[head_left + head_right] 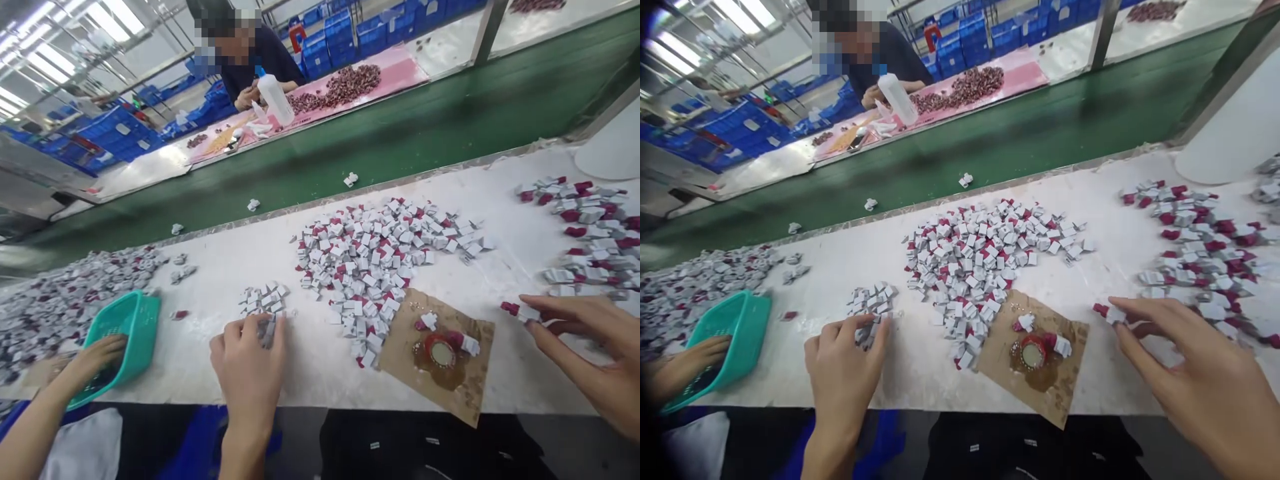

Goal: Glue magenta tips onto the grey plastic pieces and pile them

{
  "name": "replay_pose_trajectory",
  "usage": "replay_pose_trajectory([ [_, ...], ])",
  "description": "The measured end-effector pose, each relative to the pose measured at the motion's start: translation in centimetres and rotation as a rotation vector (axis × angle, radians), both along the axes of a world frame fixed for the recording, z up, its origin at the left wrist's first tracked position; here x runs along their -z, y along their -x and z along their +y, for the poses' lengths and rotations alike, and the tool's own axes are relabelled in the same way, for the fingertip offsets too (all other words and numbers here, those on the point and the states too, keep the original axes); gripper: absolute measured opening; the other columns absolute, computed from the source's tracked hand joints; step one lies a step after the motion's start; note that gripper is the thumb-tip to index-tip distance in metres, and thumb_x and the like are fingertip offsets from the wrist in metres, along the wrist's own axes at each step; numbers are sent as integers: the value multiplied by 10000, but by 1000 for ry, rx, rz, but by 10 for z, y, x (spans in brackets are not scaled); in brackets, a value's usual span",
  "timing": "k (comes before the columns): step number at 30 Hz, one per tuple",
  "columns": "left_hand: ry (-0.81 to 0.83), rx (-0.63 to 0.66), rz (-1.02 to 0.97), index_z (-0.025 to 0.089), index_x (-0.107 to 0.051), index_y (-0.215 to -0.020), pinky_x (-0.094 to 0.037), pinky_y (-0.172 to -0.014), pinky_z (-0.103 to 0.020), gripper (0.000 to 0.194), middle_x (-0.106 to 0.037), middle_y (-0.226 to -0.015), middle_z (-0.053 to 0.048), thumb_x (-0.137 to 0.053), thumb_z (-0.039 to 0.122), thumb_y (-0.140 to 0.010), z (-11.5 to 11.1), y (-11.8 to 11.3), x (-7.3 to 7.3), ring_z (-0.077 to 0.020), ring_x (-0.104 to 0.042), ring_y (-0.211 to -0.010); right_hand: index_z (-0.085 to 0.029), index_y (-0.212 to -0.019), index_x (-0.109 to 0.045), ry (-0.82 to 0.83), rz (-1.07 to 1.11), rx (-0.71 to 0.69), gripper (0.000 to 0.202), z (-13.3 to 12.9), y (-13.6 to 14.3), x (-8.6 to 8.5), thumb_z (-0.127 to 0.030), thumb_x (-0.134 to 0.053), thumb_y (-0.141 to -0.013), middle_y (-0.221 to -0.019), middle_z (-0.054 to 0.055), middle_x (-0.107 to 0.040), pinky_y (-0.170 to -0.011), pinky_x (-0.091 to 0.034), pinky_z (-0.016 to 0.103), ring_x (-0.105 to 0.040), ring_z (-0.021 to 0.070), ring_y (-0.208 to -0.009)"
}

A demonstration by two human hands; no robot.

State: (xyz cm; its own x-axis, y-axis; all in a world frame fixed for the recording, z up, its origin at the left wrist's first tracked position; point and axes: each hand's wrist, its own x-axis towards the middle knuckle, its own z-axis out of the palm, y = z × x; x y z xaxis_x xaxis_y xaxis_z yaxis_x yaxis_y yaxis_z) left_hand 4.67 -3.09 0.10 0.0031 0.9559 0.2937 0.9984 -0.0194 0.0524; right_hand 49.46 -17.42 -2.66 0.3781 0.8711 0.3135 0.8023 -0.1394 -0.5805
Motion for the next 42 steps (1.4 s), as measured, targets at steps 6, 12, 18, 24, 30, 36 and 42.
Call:
replay_pose_trajectory([
  [6,10,-8,3,189,-777,-1103,-519,-1056,-623,404,-753,-1217,-239,-513,495,-1113,0,-28,0,-480,-627,-1204,-324,-1161,-816,5,20,-45,192,-3,14,-9,-429,-675,-1085,-1100,60,-829,-755,-645,421,-802,256,-844],
  [12,72,140,-199,249,-709,-1095,-556,-1061,-630,295,-781,-1044,-145,-578,509,-1046,-7,-38,0,-422,-691,-1029,-380,-1178,-904,-15,511,-14,147,-6,36,-23,-346,-834,-1054,-1140,23,-830,-854,-677,312,-808,205,-989],
  [18,333,263,-563,277,-770,-1099,-581,-818,-426,300,-762,-969,-53,-649,544,-1033,-23,-60,-1,-283,-679,-855,-397,-1163,-936,-11,833,-118,164,-8,58,-33,-312,-891,-1030,-1119,26,-857,-886,-712,290,-829,205,-1014],
  [24,239,242,-517,241,-790,-1113,-568,-947,-443,328,-758,-1118,-100,-543,456,-1118,-28,-66,6,-303,-714,-1079,-382,-1201,-928,29,823,-168,178,-12,74,-30,-307,-869,-1051,-1128,35,-853,-868,-700,287,-815,208,-1033],
  [30,228,339,-511,252,-795,-1164,-573,-869,-403,263,-745,-1118,-75,-684,459,-1048,-29,-61,6,-267,-701,-963,-379,-1209,-917,-7,734,-123,196,-11,80,-32,-265,-841,-1069,-1120,26,-846,-893,-672,343,-811,211,-1033],
  [36,252,250,-577,265,-777,-1153,-576,-801,-370,295,-762,-1057,-37,-756,524,-1014,-35,-53,7,-223,-699,-808,-353,-1225,-908,-40,649,-163,274,-8,88,-38,-163,-803,-1057,-1094,20,-831,-842,-676,338,-801,199,-992],
  [42,317,299,-561,287,-801,-1156,-566,-675,-322,326,-767,-1104,-43,-772,569,-996,-41,-48,4,-218,-698,-820,-335,-1200,-915,-37,554,-181,278,-7,92,-43,-139,-789,-1047,-1094,23,-858,-840,-704,327,-825,199,-987],
])
